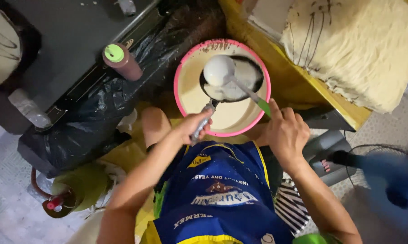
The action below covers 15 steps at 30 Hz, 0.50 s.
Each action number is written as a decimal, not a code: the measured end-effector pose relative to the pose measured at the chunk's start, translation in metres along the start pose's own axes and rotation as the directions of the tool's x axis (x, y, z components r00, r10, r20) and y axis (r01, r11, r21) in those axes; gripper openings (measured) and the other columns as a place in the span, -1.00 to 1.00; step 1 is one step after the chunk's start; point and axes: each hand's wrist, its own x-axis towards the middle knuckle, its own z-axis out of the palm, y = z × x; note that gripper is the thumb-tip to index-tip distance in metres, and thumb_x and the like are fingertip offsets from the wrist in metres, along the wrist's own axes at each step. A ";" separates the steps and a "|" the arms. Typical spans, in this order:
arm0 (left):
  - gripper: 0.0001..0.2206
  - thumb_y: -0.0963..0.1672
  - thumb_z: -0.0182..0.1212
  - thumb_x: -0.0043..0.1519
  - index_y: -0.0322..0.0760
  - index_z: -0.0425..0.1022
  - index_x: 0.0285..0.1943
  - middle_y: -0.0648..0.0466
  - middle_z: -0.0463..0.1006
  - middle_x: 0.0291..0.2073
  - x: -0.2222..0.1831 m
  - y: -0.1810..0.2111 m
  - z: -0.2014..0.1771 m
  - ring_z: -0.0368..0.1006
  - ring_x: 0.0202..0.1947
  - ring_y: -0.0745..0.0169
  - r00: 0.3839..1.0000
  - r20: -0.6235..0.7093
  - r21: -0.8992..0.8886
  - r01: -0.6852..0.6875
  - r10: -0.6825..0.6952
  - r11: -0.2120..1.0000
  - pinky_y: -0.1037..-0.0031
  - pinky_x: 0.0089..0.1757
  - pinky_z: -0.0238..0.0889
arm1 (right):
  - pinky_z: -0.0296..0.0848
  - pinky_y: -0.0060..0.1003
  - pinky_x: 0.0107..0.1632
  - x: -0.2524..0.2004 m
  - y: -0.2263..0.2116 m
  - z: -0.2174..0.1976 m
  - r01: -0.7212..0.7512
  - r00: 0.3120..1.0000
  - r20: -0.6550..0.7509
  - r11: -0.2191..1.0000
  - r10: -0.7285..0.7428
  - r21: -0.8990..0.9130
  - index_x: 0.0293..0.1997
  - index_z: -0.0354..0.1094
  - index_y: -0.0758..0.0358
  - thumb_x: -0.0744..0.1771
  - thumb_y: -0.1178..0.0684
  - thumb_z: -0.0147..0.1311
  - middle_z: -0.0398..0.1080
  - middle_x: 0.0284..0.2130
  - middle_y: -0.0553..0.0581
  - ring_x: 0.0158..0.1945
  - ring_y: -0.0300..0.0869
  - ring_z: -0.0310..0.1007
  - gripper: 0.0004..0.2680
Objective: A person is rapidly making thin wrappers by dipping small pans into a bowl of batter, cooking them on a stove, and peeling them off to stack.
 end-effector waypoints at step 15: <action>-0.63 0.01 0.34 0.22 -0.44 0.50 -0.29 -0.09 0.46 -0.71 -0.042 0.018 -0.016 0.33 -0.82 0.25 0.990 -0.088 0.478 -0.056 0.111 0.876 0.50 -0.72 0.23 | 0.58 -0.11 -0.27 -0.028 0.021 0.037 -0.393 0.879 0.322 0.917 0.351 0.072 0.23 0.50 -0.33 0.28 -0.10 0.23 0.43 -0.35 -0.08 -0.38 -0.05 0.57 -0.65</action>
